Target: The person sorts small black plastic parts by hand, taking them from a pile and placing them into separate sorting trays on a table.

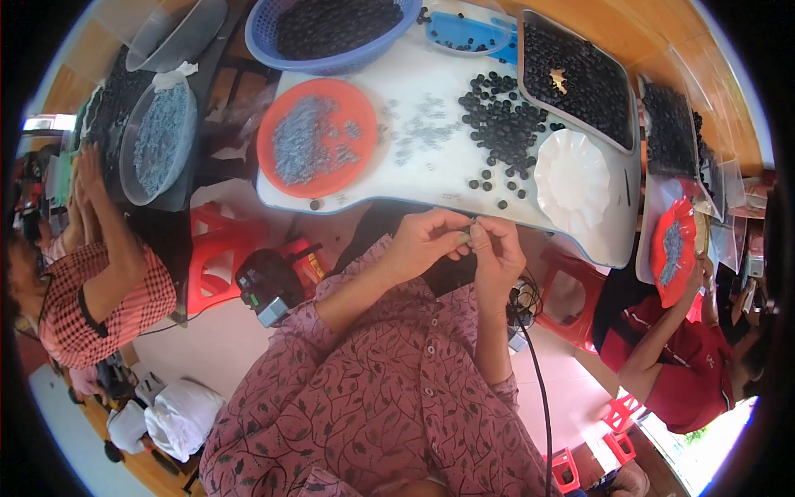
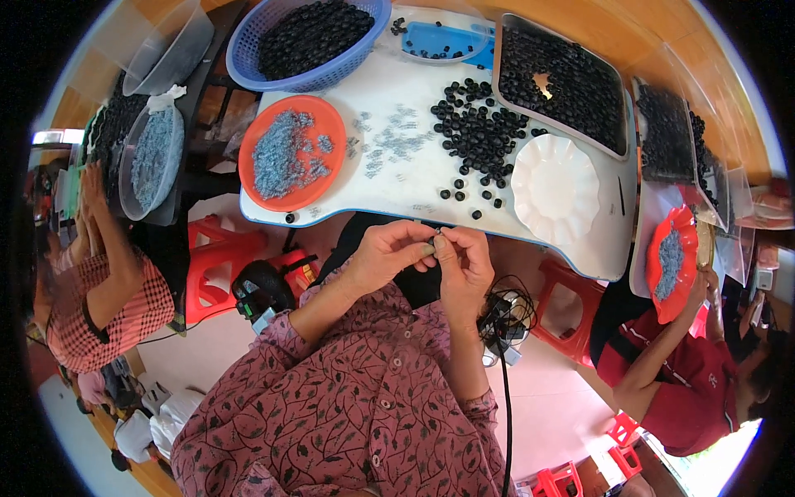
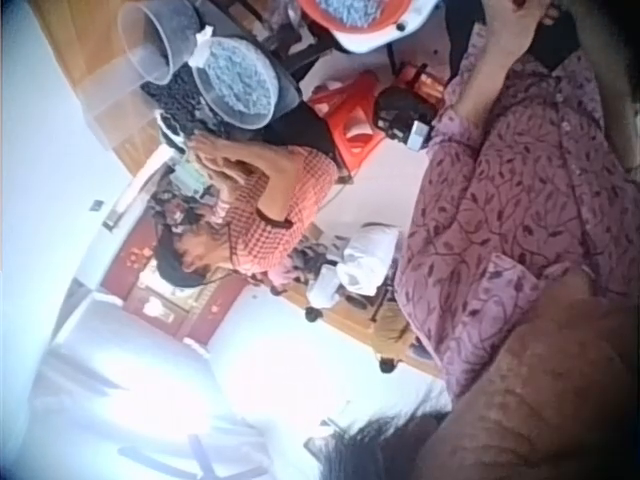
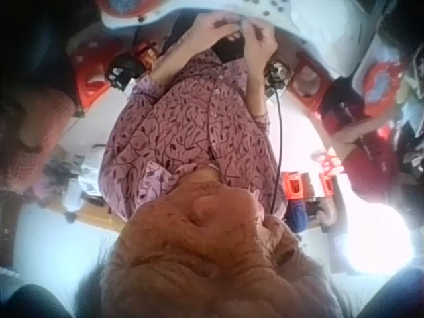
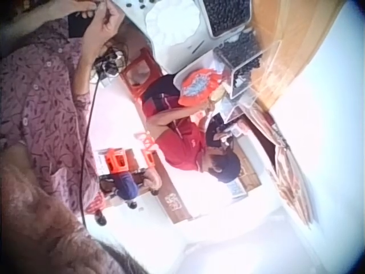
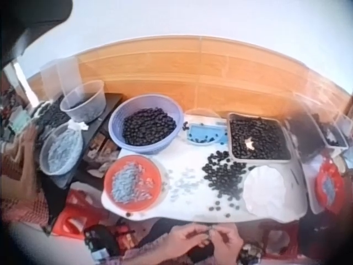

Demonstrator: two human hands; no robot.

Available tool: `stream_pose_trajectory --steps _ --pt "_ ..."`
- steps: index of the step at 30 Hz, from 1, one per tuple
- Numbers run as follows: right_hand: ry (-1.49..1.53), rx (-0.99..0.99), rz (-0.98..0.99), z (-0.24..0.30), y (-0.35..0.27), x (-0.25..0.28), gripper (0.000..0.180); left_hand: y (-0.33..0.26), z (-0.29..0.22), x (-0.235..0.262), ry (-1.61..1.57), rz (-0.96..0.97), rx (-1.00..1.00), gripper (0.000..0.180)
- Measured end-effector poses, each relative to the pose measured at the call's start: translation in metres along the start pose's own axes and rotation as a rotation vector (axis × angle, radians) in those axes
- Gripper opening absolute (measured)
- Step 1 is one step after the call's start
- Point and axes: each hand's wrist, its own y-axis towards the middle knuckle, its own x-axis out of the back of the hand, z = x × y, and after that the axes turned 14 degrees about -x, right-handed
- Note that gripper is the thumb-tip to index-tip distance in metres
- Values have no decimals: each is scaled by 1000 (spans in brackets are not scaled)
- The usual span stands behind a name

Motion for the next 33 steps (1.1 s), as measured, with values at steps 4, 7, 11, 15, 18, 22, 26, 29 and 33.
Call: stream_pose_trajectory --steps 4,7,11,15,18,22,26,29,33 --pt "29 -117 29 -7 -10 1 11 -11 12 3 -79 -61 -28 22" --pt "-51 -71 23 -7 -11 1 12 -14 16 5 -226 -153 36 23" --pt "42 -154 12 6 -14 -4 9 -11 10 7 -356 -168 19 25" --pt "67 -158 27 9 -15 -4 11 -11 8 9 -416 -127 18 26" --pt "76 -133 46 6 -15 -5 11 -12 9 8 -433 -109 12 26" --pt "56 -112 47 7 -19 -4 10 -13 9 4 -404 -114 8 26" --pt "49 -71 72 2 -18 -3 10 -13 9 5 -385 -94 -10 25" --pt "38 -75 79 2 -18 -3 10 -13 7 5 -349 -95 -9 22" --pt "92 -109 132 9 -18 -4 10 -14 4 7 -176 -62 -45 21"
